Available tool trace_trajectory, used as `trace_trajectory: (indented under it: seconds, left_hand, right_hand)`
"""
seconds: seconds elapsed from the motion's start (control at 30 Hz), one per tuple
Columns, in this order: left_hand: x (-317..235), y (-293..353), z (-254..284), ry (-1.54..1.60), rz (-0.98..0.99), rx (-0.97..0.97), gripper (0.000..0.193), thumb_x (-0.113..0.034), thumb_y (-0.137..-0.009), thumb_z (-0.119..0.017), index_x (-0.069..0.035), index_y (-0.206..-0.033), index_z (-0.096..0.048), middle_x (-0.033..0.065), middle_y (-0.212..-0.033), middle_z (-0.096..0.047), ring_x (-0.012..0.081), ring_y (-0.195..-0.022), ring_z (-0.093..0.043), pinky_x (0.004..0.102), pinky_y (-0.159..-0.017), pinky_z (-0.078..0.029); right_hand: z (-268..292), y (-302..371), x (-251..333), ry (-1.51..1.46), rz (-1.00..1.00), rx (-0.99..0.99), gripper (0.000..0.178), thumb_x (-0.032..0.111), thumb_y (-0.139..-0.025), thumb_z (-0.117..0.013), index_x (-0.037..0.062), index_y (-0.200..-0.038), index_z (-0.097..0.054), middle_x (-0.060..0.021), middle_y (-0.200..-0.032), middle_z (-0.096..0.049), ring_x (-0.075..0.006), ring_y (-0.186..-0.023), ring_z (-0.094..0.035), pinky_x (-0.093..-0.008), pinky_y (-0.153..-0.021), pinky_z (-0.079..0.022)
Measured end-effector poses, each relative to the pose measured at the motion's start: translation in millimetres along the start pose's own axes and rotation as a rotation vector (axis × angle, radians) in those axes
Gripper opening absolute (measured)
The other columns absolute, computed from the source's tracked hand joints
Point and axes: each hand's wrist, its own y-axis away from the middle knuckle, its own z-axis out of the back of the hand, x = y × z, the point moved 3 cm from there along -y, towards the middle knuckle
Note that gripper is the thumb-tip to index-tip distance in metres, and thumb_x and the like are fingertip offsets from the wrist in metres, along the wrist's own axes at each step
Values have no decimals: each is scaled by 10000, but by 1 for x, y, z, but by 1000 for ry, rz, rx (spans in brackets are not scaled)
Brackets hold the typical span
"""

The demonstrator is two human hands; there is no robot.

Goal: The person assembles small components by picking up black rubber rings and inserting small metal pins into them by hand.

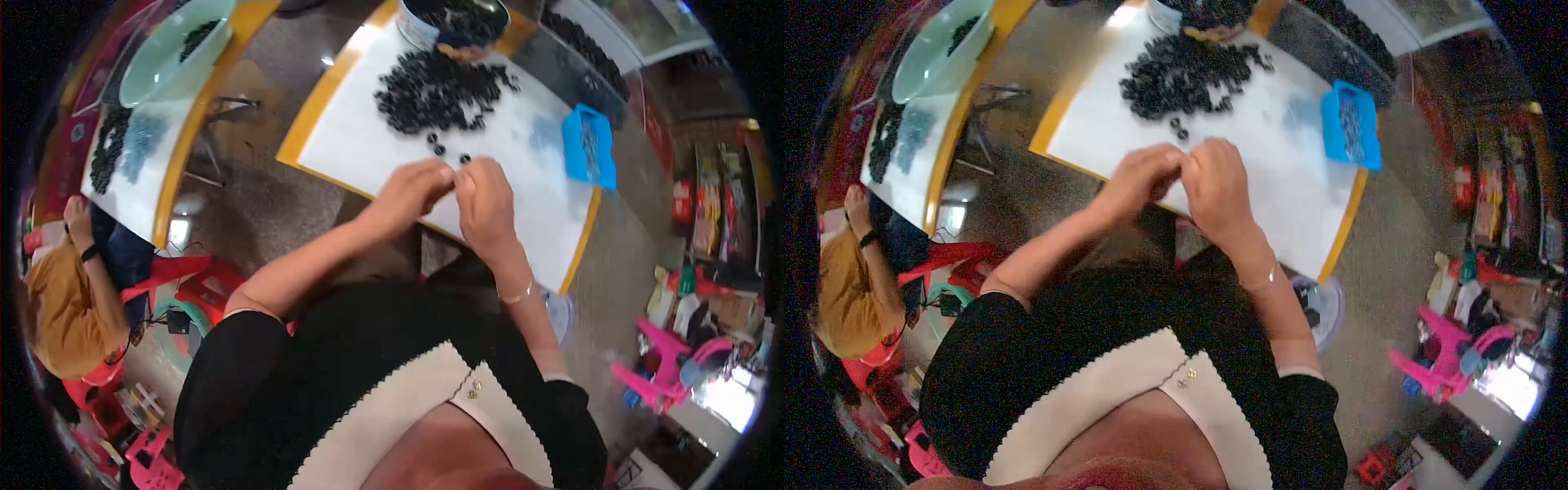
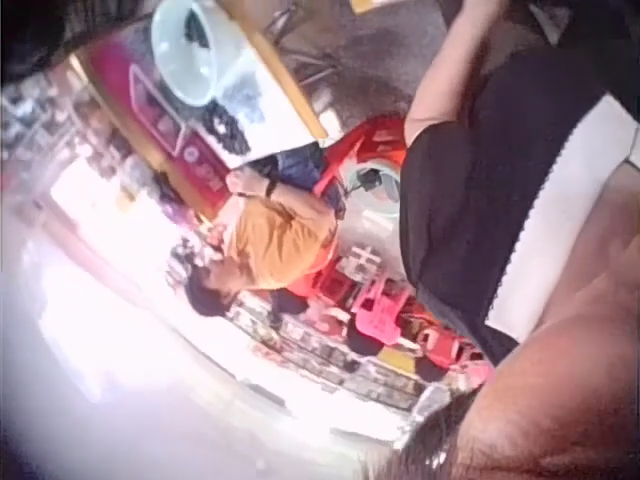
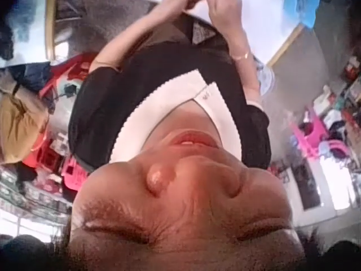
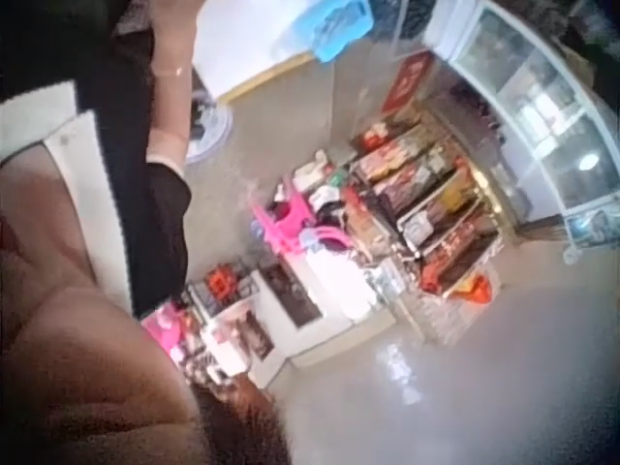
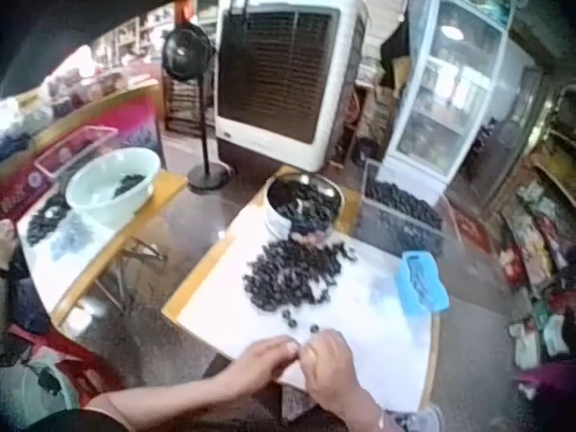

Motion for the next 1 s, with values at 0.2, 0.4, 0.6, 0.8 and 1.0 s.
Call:
trace_trajectory:
  seconds: [0.2,0.4,0.6,0.8,1.0]
  left_hand:
    - [8,-8,-3,313,137,103,221,-226,-922,-459,-87,-768,-533,-45,-634,-407,46,-512,-304,206,-447,-229]
    - [12,-6,-5,173,-57,-14,203,-206,-937,-492,-30,-882,-576,-15,-702,-510,57,-557,-426,194,-508,-351]
    - [6,-5,-2,7,-250,-88,182,-126,-899,-578,12,-1016,-591,20,-786,-588,64,-633,-525,203,-571,-442]
    - [-1,0,-4,-285,-534,-202,162,-60,-880,-589,8,-1027,-599,50,-823,-597,75,-651,-552,224,-565,-472]
    - [-6,1,-7,-137,-335,-47,171,-114,-916,-551,20,-1015,-590,24,-778,-564,73,-639,-541,215,-560,-463]
  right_hand:
    - [-1,-1,-8,123,70,-29,114,46,-849,-514,19,-766,-441,-145,-718,-443,-335,-685,-436,-421,-637,-364]
    - [7,7,-17,-37,-102,32,148,142,-920,-465,14,-853,-495,-108,-746,-491,-241,-691,-486,-337,-637,-405]
    - [12,11,-16,-282,-544,34,224,215,-898,-531,2,-832,-533,-139,-724,-563,-249,-671,-570,-329,-622,-447]
    - [3,3,-12,-195,-260,-20,195,155,-893,-519,17,-755,-516,-151,-659,-518,-332,-625,-522,-406,-570,-415]
    - [2,7,-10,-58,-178,-94,174,112,-864,-540,19,-723,-496,-133,-657,-508,-325,-613,-502,-409,-561,-401]
